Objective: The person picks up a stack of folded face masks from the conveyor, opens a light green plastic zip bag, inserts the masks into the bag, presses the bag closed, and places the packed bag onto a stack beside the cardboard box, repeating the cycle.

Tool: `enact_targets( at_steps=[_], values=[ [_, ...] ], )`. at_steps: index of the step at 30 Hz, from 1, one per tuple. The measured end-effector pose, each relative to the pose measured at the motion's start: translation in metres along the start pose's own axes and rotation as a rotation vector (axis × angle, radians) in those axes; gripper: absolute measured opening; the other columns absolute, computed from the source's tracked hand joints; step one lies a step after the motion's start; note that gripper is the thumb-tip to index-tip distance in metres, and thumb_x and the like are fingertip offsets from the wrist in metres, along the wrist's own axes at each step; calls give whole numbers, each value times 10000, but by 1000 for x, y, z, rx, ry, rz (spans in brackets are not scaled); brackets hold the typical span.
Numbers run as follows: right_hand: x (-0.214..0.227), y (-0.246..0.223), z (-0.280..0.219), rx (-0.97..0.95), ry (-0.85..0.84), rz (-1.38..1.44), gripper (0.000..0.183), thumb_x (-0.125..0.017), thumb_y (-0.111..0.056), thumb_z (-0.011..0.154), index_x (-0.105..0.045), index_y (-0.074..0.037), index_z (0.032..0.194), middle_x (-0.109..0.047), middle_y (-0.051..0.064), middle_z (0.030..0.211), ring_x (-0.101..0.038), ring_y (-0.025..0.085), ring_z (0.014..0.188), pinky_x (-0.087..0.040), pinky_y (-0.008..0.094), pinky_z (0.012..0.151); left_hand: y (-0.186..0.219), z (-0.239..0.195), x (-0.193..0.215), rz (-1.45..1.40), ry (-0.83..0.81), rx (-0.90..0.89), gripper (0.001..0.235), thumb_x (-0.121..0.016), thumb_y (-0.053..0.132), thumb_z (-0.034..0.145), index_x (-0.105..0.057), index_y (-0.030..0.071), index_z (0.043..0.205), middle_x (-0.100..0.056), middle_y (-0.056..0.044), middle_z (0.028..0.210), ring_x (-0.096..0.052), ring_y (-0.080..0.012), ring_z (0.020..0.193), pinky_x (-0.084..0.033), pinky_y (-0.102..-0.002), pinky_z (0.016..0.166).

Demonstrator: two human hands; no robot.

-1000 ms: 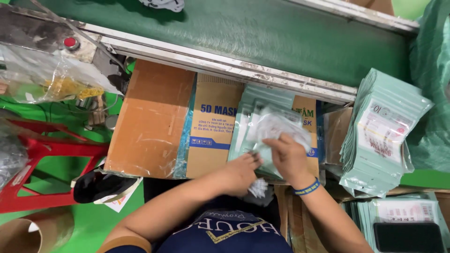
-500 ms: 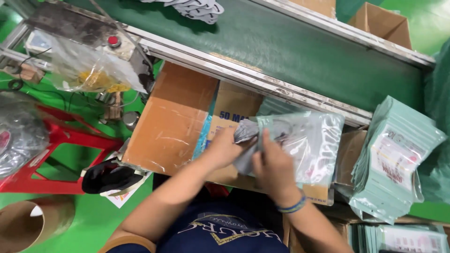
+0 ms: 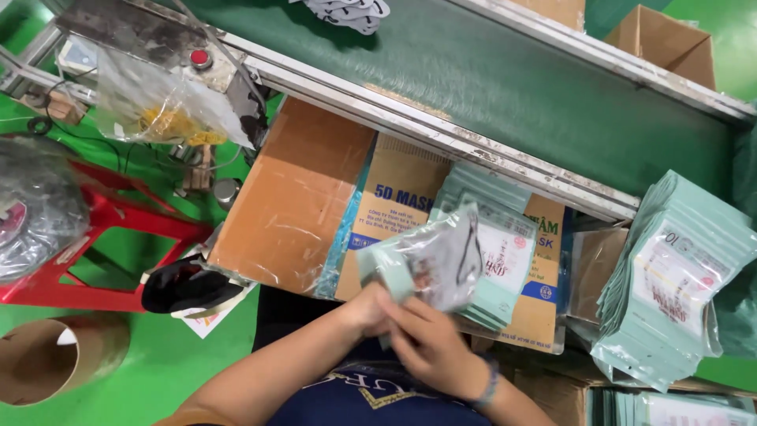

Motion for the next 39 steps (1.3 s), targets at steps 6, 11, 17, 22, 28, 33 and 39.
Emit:
enact_targets(
  at_steps=[6,11,17,22,28,33,39],
  values=[
    [38,41,28,-188,-249,258,731,-849,-135,664,-570,125,1288,-625,252,1273,-610,287,1164,-508,375,943,3,-28,-60,1524,-265,-143,355,-604,160,1004,-587,-1,1320,-647,-233,1283,-661,-359,1173,-537,-455,978],
    [6,132,-51,-814,-303,677,230,-787,-72,837,-790,24,1046,-795,54,883,-686,96,797,-562,272,742,79,-59,-121,1900,129,-573,269,-683,238,941,-676,65,1147,-664,-120,1075,-613,-334,1035,-484,-455,857],
    [9,99,-29,-610,-178,659,120,-718,2,885,-771,24,990,-770,54,916,-678,94,842,-543,249,754,88,-56,-129,1940,54,-788,276,-752,204,844,-673,47,1057,-625,-84,1001,-540,-279,1024,-370,-442,877],
    [16,97,-33,-673,-135,670,113,-712,37,890,-771,17,985,-751,62,897,-649,90,808,-512,236,704,88,-57,-130,1980,20,-704,90,-730,152,847,-684,104,906,-641,-32,930,-570,-258,986,-354,-445,883],
    [32,96,-36,-758,-144,650,221,-686,100,816,-805,1,975,-797,88,919,-667,127,768,-496,245,653,92,-53,-110,2040,-86,-587,108,-729,187,874,-668,99,891,-639,-56,866,-617,-270,918,-377,-444,849],
    [67,124,-51,-848,83,661,183,-682,61,873,-799,-2,998,-787,95,862,-704,138,750,-525,245,661,114,-67,-112,1987,-113,-717,118,-729,203,880,-678,107,925,-640,-52,873,-627,-278,928,-400,-435,864],
    [65,115,-38,-835,59,610,160,-732,79,842,-798,15,973,-773,91,884,-649,117,792,-465,243,685,124,-70,-129,2058,-70,-765,136,-744,212,870,-672,103,904,-622,-48,880,-603,-261,933,-390,-448,892]
  ],
)
Point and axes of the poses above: each hand's wrist, its own z-axis towards the middle knuckle, its own x-axis out of the back of the hand, y = z × x, the point moved 8 cm from there along z, towards the middle knuckle
